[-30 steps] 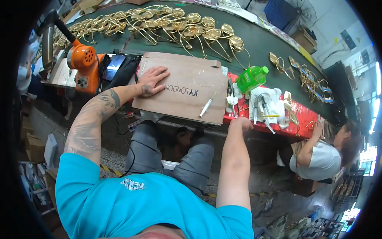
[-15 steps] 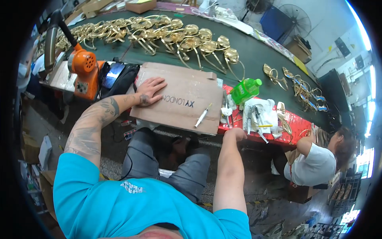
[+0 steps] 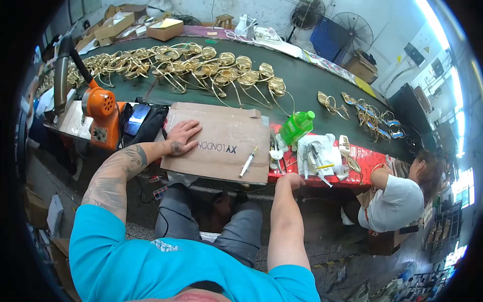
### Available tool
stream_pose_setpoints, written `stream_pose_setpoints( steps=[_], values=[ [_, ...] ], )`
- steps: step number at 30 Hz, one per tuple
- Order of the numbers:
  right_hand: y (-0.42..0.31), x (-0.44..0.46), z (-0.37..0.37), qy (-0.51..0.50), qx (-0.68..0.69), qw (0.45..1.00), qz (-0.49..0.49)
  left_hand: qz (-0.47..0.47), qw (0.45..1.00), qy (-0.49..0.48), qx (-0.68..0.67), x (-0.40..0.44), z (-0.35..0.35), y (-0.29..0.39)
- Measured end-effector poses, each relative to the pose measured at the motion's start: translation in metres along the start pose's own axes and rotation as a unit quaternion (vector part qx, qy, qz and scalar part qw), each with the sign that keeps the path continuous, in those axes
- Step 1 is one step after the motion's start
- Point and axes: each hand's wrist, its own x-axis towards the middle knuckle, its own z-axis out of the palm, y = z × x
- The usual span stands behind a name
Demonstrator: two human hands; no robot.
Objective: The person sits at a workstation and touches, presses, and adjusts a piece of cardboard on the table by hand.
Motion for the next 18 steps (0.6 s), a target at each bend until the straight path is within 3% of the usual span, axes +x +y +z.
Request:
stream_pose_setpoints(
  steps=[11, 18],
  values=[
    [0.001, 0.000, -0.017, -0.069, -0.051, 0.995, -0.060, -0.006, 1.000, 0.000, 0.011, -0.001, 0.004, -0.003],
    [-0.001, 0.001, -0.024, -0.060, -0.067, 0.994, -0.060, 0.010, 1.000, 0.026, 0.004, -0.005, 0.014, -0.008]
  ],
)
